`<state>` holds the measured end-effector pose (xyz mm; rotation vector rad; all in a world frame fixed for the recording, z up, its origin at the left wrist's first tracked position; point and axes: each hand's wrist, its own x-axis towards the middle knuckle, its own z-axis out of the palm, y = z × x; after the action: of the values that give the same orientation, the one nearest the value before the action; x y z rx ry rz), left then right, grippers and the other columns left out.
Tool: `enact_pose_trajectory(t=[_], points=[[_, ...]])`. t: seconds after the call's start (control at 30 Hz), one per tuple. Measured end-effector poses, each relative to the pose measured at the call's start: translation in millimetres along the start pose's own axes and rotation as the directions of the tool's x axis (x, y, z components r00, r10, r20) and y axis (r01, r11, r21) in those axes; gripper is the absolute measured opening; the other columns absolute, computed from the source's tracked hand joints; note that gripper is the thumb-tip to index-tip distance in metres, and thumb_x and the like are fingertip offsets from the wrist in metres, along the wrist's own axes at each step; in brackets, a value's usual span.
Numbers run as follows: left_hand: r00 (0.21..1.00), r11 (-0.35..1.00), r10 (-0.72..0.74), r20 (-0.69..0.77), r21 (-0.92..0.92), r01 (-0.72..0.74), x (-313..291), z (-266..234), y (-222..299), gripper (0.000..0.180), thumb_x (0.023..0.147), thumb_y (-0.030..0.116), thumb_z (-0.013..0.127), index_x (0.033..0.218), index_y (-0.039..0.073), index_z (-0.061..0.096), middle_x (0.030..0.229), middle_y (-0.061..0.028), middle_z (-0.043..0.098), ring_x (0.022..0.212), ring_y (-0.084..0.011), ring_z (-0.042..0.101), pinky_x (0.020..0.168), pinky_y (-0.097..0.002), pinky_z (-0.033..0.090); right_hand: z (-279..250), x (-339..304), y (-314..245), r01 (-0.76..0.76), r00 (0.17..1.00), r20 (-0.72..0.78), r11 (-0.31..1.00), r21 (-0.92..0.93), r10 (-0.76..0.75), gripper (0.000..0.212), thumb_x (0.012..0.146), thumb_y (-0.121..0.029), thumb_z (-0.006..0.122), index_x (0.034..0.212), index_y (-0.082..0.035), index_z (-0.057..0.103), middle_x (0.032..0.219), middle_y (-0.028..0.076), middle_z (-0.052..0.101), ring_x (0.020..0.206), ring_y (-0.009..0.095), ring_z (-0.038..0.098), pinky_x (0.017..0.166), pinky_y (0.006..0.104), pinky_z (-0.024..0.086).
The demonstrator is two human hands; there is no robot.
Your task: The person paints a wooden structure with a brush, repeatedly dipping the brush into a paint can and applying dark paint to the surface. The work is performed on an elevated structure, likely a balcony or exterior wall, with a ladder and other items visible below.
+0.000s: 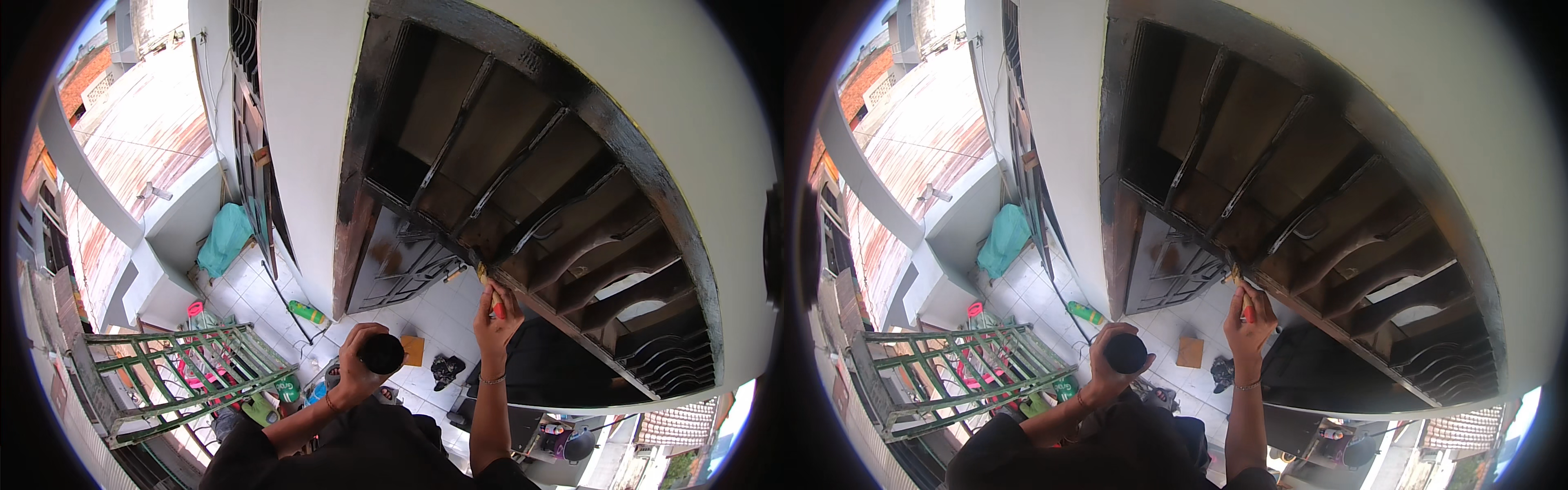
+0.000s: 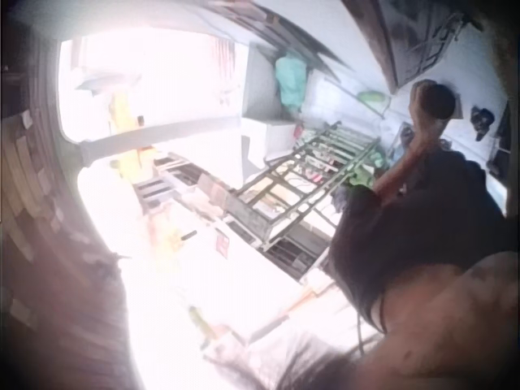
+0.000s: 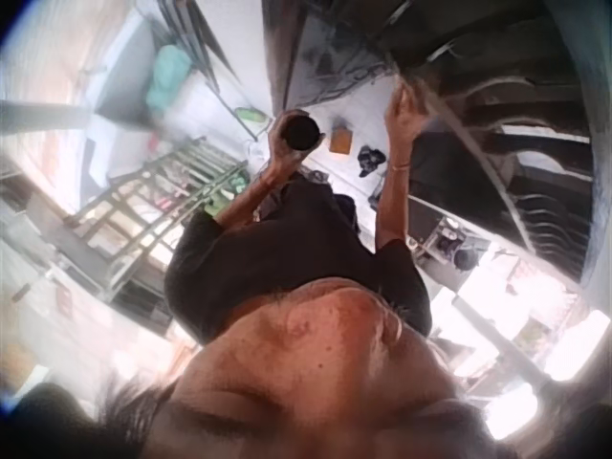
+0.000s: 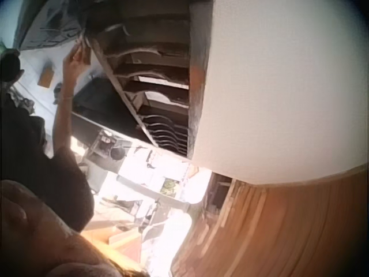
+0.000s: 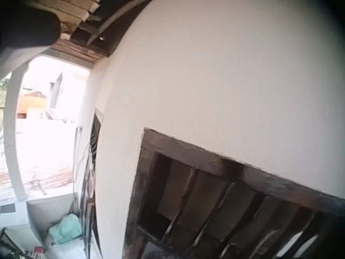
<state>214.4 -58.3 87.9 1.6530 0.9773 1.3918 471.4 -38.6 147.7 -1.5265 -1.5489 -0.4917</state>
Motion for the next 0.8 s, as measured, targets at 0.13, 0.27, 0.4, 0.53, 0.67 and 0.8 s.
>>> enact_pose_trajectory(t=[0.13, 0.27, 0.4, 0.53, 0.67, 0.8], points=[[1.000, 0.999, -0.008, -0.006, 0.033, 0.008, 12.5, 11.4, 2.3, 0.058, 0.065, 0.006, 0.098, 0.112, 0.004, 0.064, 0.109, -0.0123, 0.069, 0.096, -0.0256, 0.068, 0.084, -0.0372, 0.056, 4.5, 13.6, 1.6, -0.025, 0.999, -0.037, 1.000, 0.012, 0.026, 0.014, 0.097, -0.002, 0.069, 0.109, 0.003, 0.072, 0.091, 0.015, 0.074, 0.076, 0.031, 0.074, 0.064, 0.0385, 0.058], [1.000, 0.999, 0.014, 0.003, 0.038, -0.014, 23.2, 24.0, 14.8, 0.057, 0.066, 0.005, 0.097, 0.113, 0.003, 0.064, 0.109, -0.0123, 0.068, 0.095, -0.0245, 0.067, 0.084, -0.0358, 0.056, -5.5, 12.7, 16.7, -0.048, 0.994, -0.100, 0.999, -0.014, 0.046, 0.014, 0.096, 0.000, 0.069, 0.109, 0.002, 0.072, 0.085, 0.015, 0.072, 0.068, 0.029, 0.070, 0.057, 0.0369, 0.054], [0.998, 0.998, -0.064, 0.001, 0.005, 0.064, 28.6, 38.8, 14.4, 0.056, 0.066, 0.008, 0.098, 0.111, 0.004, 0.065, 0.110, -0.0127, 0.069, 0.100, -0.0271, 0.069, 0.089, -0.0370, 0.057, -2.8, 27.7, 11.2, -0.145, 0.968, -0.204, 0.989, 0.005, 0.143, 0.013, 0.095, 0.001, 0.069, 0.108, 0.002, 0.071, 0.085, 0.016, 0.071, 0.071, 0.032, 0.072, 0.060, 0.0381, 0.056], [0.998, 0.998, -0.058, 0.028, 0.023, 0.058, 32.9, 54.9, 20.5, 0.056, 0.066, 0.008, 0.098, 0.111, 0.004, 0.065, 0.110, -0.0122, 0.069, 0.099, -0.0271, 0.069, 0.090, -0.0371, 0.056, 17.7, 11.9, 3.3, -0.187, 0.971, -0.125, 0.972, 0.140, 0.205, 0.017, 0.093, 0.003, 0.070, 0.110, 0.003, 0.069, 0.087, 0.018, 0.072, 0.073, 0.034, 0.073, 0.063, 0.0381, 0.058], [0.999, 0.999, -0.041, 0.024, 0.027, 0.040, 37.3, 66.6, 26.6, 0.053, 0.070, 0.002, 0.094, 0.114, 0.003, 0.064, 0.110, -0.0063, 0.066, 0.092, -0.0153, 0.065, 0.084, -0.0309, 0.053, 16.6, 21.1, 9.0, -0.279, 0.910, -0.258, 0.939, 0.199, 0.325, 0.016, 0.093, 0.003, 0.070, 0.109, 0.002, 0.070, 0.087, 0.018, 0.072, 0.072, 0.034, 0.073, 0.062, 0.0383, 0.058], [0.998, 0.999, -0.052, 0.037, 0.013, 0.051, 42.4, 78.7, 33.1, 0.053, 0.071, 0.002, 0.093, 0.115, 0.003, 0.064, 0.110, -0.0057, 0.065, 0.093, -0.0146, 0.065, 0.084, -0.0303, 0.053, 26.6, 25.5, 10.9, -0.286, 0.916, -0.234, 0.939, 0.192, 0.327, 0.015, 0.093, 0.003, 0.070, 0.109, 0.003, 0.070, 0.089, 0.017, 0.072, 0.073, 0.033, 0.074, 0.063, 0.0386, 0.059]])
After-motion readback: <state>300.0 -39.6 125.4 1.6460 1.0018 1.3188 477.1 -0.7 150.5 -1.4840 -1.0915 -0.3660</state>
